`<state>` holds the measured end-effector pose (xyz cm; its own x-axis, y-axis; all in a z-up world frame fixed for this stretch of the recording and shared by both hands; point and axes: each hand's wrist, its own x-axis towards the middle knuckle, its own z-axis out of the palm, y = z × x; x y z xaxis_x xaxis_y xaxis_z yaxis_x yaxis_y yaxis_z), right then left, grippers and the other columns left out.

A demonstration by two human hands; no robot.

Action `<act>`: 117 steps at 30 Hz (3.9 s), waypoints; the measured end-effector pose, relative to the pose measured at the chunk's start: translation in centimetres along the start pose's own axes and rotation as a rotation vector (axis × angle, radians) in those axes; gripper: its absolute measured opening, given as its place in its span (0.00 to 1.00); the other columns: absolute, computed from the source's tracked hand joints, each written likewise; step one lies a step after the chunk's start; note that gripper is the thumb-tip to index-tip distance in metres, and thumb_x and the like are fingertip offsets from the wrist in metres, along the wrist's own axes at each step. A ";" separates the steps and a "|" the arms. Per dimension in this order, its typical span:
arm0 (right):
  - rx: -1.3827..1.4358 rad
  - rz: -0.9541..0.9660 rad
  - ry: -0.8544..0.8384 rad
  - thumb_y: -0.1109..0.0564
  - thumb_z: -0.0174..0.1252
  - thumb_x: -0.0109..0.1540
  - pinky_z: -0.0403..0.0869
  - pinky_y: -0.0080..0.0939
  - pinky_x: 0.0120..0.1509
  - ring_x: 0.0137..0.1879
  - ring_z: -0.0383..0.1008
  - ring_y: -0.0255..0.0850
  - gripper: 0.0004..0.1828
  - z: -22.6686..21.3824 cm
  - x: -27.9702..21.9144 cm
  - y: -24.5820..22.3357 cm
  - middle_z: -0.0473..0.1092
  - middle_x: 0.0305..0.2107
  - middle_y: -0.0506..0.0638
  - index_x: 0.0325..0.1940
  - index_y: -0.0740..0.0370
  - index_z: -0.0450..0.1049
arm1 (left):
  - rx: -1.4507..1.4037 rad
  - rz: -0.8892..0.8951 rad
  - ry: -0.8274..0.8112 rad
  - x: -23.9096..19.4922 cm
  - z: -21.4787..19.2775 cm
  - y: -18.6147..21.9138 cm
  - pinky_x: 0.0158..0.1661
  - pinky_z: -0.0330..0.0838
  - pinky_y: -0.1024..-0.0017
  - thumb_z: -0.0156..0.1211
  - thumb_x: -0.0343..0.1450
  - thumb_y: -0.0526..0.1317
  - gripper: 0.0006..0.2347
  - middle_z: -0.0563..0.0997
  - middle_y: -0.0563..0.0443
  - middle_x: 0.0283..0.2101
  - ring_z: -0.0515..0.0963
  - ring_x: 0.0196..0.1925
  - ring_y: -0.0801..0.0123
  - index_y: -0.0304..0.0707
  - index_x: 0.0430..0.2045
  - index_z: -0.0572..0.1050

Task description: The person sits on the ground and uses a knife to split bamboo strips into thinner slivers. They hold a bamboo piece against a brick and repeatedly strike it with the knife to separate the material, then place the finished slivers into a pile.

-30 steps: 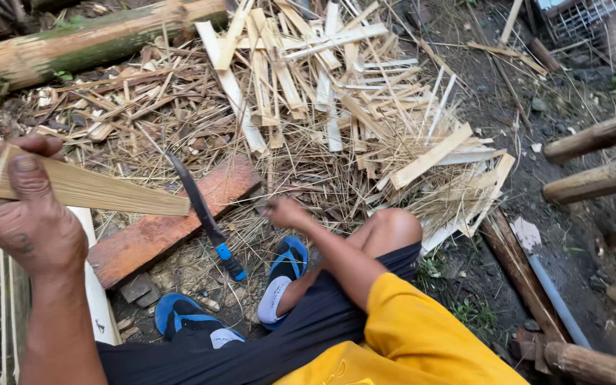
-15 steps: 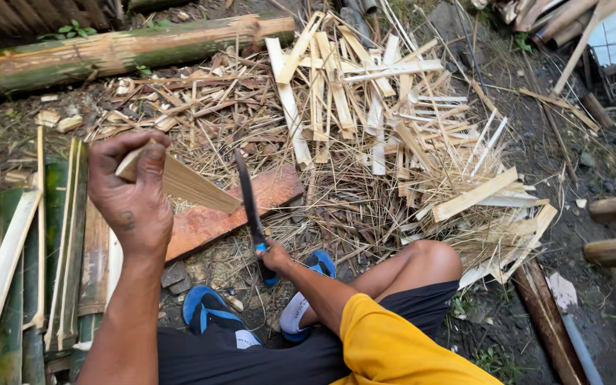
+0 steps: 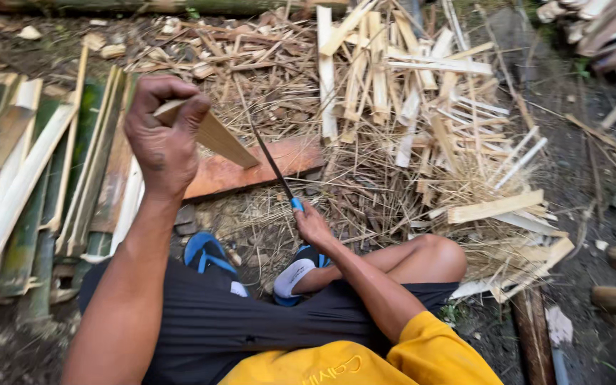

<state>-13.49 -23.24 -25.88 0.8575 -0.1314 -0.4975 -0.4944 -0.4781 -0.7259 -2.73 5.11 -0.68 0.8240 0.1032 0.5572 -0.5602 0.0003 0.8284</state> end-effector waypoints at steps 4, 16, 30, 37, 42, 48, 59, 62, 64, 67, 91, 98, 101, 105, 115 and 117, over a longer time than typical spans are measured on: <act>-0.106 -0.338 -0.001 0.46 0.48 0.73 0.67 0.40 0.28 0.24 0.69 0.36 0.15 -1.8 -5.7 -8.2 0.68 0.20 0.48 0.49 0.60 0.65 | 0.019 0.052 -0.036 -0.3 0.1 0.5 0.48 0.78 0.78 0.71 0.77 0.39 0.10 0.72 0.57 0.44 0.76 0.46 0.76 0.38 0.40 0.74; 0.187 -0.550 -0.207 0.44 0.40 0.74 0.63 0.36 0.25 0.21 0.61 0.31 0.20 -5.2 -14.2 -20.2 0.61 0.17 0.44 0.44 0.62 0.67 | -0.004 0.019 -0.041 -0.5 0.3 1.0 0.47 0.78 0.76 0.70 0.76 0.44 0.11 0.70 0.58 0.46 0.75 0.45 0.77 0.40 0.41 0.74; -0.292 -0.243 0.073 0.36 0.40 0.71 0.70 0.64 0.52 0.45 0.73 0.68 0.30 1.9 3.4 -0.7 0.72 0.35 0.70 0.45 0.65 0.73 | -0.056 0.031 0.039 0.8 -0.1 -0.3 0.50 0.81 0.72 0.68 0.77 0.48 0.13 0.69 0.58 0.45 0.76 0.47 0.75 0.38 0.40 0.74; 0.030 -0.525 -0.060 0.41 0.41 0.71 0.69 0.55 0.31 0.25 0.73 0.51 0.21 -0.1 -9.6 -17.5 0.68 0.19 0.55 0.46 0.61 0.65 | 0.151 0.141 0.315 0.6 2.0 -1.0 0.50 0.78 0.75 0.65 0.82 0.39 0.08 0.73 0.54 0.44 0.76 0.45 0.72 0.35 0.41 0.72; 0.005 -0.449 -0.018 0.42 0.41 0.71 0.68 0.56 0.31 0.24 0.72 0.51 0.20 2.5 -7.8 -15.7 0.67 0.17 0.56 0.48 0.61 0.65 | -0.061 0.055 0.261 -0.1 1.3 -0.2 0.51 0.80 0.74 0.61 0.84 0.37 0.08 0.78 0.50 0.44 0.80 0.46 0.71 0.32 0.45 0.69; -0.165 -0.172 0.090 0.39 0.44 0.72 0.72 0.61 0.46 0.40 0.76 0.65 0.25 4.7 3.1 -4.0 0.74 0.31 0.69 0.50 0.64 0.71 | -0.154 0.078 0.303 1.4 1.2 -0.7 0.47 0.85 0.69 0.61 0.81 0.40 0.09 0.81 0.47 0.43 0.83 0.46 0.66 0.32 0.44 0.70; -0.090 0.021 -0.006 0.36 0.40 0.70 0.74 0.57 0.38 0.32 0.78 0.57 0.27 4.3 2.8 -0.7 0.72 0.24 0.62 0.43 0.63 0.68 | 0.036 0.281 0.085 2.4 1.5 0.3 0.61 0.71 0.68 0.43 0.84 0.51 0.15 0.66 0.45 0.58 0.69 0.61 0.70 0.40 0.55 0.63; -0.074 -0.235 0.029 0.37 0.41 0.71 0.71 0.51 0.34 0.27 0.73 0.46 0.27 2.6 0.3 -5.3 0.69 0.20 0.53 0.40 0.63 0.70 | 0.263 0.264 -0.035 2.1 1.2 0.2 0.69 0.67 0.66 0.41 0.85 0.56 0.19 0.59 0.46 0.62 0.63 0.68 0.69 0.44 0.60 0.66; -0.025 -0.445 0.008 0.39 0.40 0.74 0.69 0.47 0.30 0.24 0.69 0.42 0.27 1.2 -2.6 -9.6 0.66 0.18 0.52 0.39 0.64 0.68 | 0.349 0.204 -0.054 1.5 1.0 -0.3 0.68 0.69 0.67 0.45 0.83 0.58 0.20 0.60 0.48 0.60 0.64 0.66 0.69 0.46 0.59 0.70; 0.246 -0.454 -0.191 0.42 0.40 0.73 0.64 0.43 0.23 0.19 0.63 0.36 0.22 -1.4 -8.5 -15.2 0.62 0.15 0.47 0.43 0.62 0.67 | 0.383 0.200 -0.012 1.4 0.9 -1.0 0.59 0.72 0.70 0.52 0.80 0.60 0.20 0.61 0.51 0.55 0.66 0.59 0.70 0.45 0.54 0.73; 0.145 -0.606 -0.017 0.43 0.42 0.72 0.66 0.43 0.28 0.22 0.66 0.37 0.20 0.2 -8.0 -17.1 0.64 0.17 0.48 0.41 0.61 0.66 | 0.275 0.182 0.277 1.8 2.8 -2.1 0.37 0.74 0.78 0.69 0.76 0.47 0.11 0.71 0.57 0.42 0.73 0.42 0.75 0.40 0.40 0.75; 0.099 -0.561 -0.037 0.43 0.43 0.73 0.67 0.47 0.31 0.25 0.69 0.43 0.20 0.9 -6.9 -17.6 0.65 0.19 0.52 0.42 0.62 0.66 | 0.347 0.174 0.303 1.5 1.1 -2.5 0.40 0.75 0.77 0.69 0.77 0.47 0.12 0.72 0.58 0.43 0.76 0.41 0.76 0.41 0.40 0.75; 0.022 -0.536 0.061 0.42 0.43 0.72 0.68 0.52 0.35 0.28 0.72 0.50 0.21 4.0 -3.4 -13.5 0.68 0.21 0.56 0.44 0.63 0.67 | 0.342 0.167 0.332 2.0 1.0 -3.1 0.42 0.78 0.76 0.68 0.77 0.48 0.12 0.72 0.58 0.43 0.77 0.42 0.76 0.41 0.40 0.74; -0.107 -0.247 0.093 0.38 0.42 0.73 0.69 0.58 0.44 0.37 0.74 0.58 0.26 7.2 4.3 -5.5 0.71 0.27 0.62 0.45 0.65 0.70 | 0.414 0.173 0.344 2.8 -0.3 -3.1 0.40 0.74 0.76 0.68 0.78 0.48 0.13 0.72 0.58 0.40 0.74 0.42 0.74 0.40 0.39 0.74; -0.125 -0.256 0.114 0.37 0.41 0.71 0.70 0.61 0.45 0.38 0.74 0.64 0.28 8.5 5.7 0.1 0.71 0.29 0.67 0.47 0.66 0.70 | 0.205 0.106 0.395 3.5 -1.2 -8.0 0.47 0.84 0.70 0.68 0.75 0.55 0.24 0.74 0.55 0.52 0.78 0.48 0.69 0.51 0.59 0.63; -0.097 -0.108 0.054 0.36 0.43 0.70 0.70 0.59 0.43 0.34 0.75 0.60 0.27 7.7 6.8 2.0 0.70 0.23 0.63 0.53 0.64 0.65 | 0.090 -0.023 0.404 2.9 -1.5 -10.5 0.48 0.85 0.65 0.68 0.73 0.56 0.33 0.74 0.53 0.51 0.79 0.48 0.67 0.52 0.66 0.52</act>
<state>-9.73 -18.39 -34.34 0.9127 -0.1201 -0.3905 -0.3849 -0.5733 -0.7233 5.43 6.89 -7.88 0.7265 0.4863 0.4855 -0.5175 -0.0776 0.8521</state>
